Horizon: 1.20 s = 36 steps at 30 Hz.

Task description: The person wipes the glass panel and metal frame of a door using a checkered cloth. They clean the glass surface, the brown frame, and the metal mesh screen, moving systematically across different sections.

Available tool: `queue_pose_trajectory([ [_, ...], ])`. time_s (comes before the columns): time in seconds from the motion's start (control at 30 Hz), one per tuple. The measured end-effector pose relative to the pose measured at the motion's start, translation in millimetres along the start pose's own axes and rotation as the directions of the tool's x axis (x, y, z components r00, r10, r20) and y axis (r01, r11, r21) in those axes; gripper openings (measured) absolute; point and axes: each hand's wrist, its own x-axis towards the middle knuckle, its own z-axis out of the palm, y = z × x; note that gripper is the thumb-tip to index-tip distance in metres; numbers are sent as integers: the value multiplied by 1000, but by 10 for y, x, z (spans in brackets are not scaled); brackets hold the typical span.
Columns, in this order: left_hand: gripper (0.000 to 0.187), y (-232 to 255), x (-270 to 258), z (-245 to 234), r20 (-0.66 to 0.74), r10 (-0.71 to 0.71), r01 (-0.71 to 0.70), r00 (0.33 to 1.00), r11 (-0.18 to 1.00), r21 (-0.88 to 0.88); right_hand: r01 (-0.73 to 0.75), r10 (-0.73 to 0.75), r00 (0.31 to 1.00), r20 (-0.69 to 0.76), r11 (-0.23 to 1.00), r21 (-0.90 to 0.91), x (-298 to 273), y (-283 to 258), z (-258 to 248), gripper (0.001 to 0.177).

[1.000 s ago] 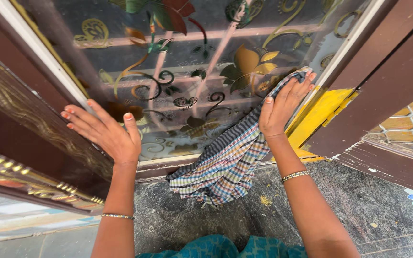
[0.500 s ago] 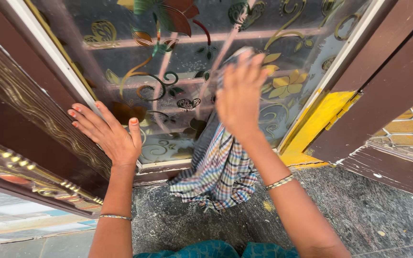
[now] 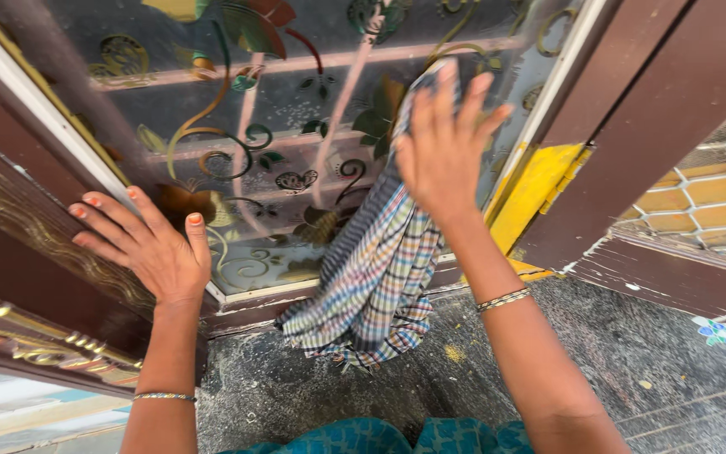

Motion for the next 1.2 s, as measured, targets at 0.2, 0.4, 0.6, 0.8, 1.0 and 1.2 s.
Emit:
queue_pose_trajectory([
  [0.2,74,268,232,-79,-143,24,-19,989,999,37,-296,295,954,-57,955,-9,160,233,-282,66],
  [0.4,74,496,312,-205,-176,-36,26,984,998,-57,-343,367,915,-165,926,157,-149,272,31,71],
  [0.6,74,543,320,-237,-147,-42,27,988,995,-101,-340,362,924,-127,926,166,-217,308,109,73],
  [0.8,79,871,402,-243,-120,81,-93,990,991,-100,-319,329,936,-123,943,97,271,373,-408,67],
  [1.0,80,1099,434,-378,-130,140,-160,982,973,-163,-319,330,936,-120,943,98,475,351,-661,66],
  [1.2,78,1310,442,-486,-83,199,-212,977,953,-216,-309,315,924,-218,949,60,87,405,-74,71],
])
